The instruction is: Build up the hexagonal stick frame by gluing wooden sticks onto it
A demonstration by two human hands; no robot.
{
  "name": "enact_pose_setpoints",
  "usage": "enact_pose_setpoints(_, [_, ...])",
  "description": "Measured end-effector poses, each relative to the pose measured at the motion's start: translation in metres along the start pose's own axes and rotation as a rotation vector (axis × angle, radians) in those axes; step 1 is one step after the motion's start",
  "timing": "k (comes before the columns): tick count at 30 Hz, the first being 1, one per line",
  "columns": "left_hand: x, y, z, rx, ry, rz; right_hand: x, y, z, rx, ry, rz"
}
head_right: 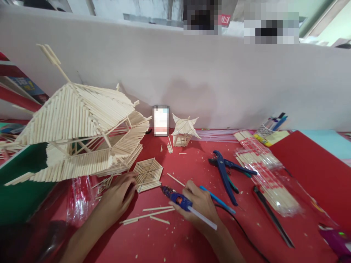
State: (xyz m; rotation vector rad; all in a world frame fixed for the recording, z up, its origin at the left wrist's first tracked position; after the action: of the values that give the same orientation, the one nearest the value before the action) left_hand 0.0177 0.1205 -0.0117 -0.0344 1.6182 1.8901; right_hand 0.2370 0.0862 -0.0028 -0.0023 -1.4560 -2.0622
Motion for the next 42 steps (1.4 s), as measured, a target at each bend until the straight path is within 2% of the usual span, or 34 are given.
enact_pose_setpoints(10, [-0.001, 0.002, 0.0, 0.007, 0.004, -0.014, -0.012, 0.004, 0.0, 0.005, -0.068, 0.05])
enact_pose_setpoints(13, [-0.003, 0.003, 0.0, 0.002, 0.0, -0.014, -0.02, 0.005, 0.0, -0.01, -0.132, 0.104])
enact_pose_setpoints(16, [-0.003, 0.005, 0.001, -0.009, -0.001, -0.013, -0.024, 0.0, 0.001, 0.03, -0.208, 0.165])
enact_pose_setpoints(20, [-0.004, 0.005, 0.001, -0.01, -0.006, -0.016, -0.016, -0.01, 0.003, 0.148, -0.237, 0.355])
enact_pose_setpoints(22, [-0.004, 0.004, 0.0, -0.006, -0.014, -0.021, -0.013, -0.01, 0.005, 0.157, -0.241, 0.473])
enact_pose_setpoints(26, [-0.004, 0.002, -0.001, -0.003, -0.03, -0.028, -0.032, 0.004, 0.003, -0.018, -0.407, 0.616])
enact_pose_setpoints(27, [-0.004, 0.002, -0.001, -0.003, -0.035, -0.029, -0.036, 0.004, 0.001, -0.029, -0.453, 0.619])
enact_pose_setpoints(31, [-0.005, 0.002, -0.002, -0.001, -0.055, -0.025, -0.029, -0.017, 0.0, 0.169, -0.471, 0.744])
enact_pose_setpoints(33, [-0.007, 0.002, -0.002, -0.004, -0.071, -0.017, -0.029, -0.023, -0.001, 0.166, -0.519, 0.897])
enact_pose_setpoints(35, [-0.009, 0.004, -0.003, -0.017, -0.085, -0.006, -0.038, -0.022, -0.002, 0.072, -0.609, 0.966])
enact_pose_setpoints(36, [-0.009, 0.005, -0.004, -0.026, -0.09, -0.001, -0.039, -0.023, -0.003, 0.085, -0.629, 0.974])
enact_pose_setpoints(38, [-0.011, 0.008, -0.004, -0.041, -0.095, 0.006, -0.033, -0.031, -0.006, 0.219, -0.636, 1.044])
enact_pose_setpoints(40, [-0.012, 0.01, -0.005, -0.058, -0.099, 0.009, -0.025, -0.033, -0.009, 0.306, -0.629, 1.209])
enact_pose_setpoints(42, [-0.011, 0.013, -0.006, -0.081, -0.099, 0.011, -0.026, -0.024, -0.007, 0.271, -0.616, 1.362])
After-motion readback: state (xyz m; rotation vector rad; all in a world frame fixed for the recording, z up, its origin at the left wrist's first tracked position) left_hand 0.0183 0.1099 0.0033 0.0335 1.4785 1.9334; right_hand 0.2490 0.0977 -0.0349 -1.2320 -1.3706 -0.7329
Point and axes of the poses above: each hand's wrist, its own z-axis towards the middle knuckle, its own y-axis out of the back of the hand, x = y × z, the point moved 10 cm from there along z, towards the middle knuckle, and after that the axes turned 2 degrees about z, right-handed, at the moved point
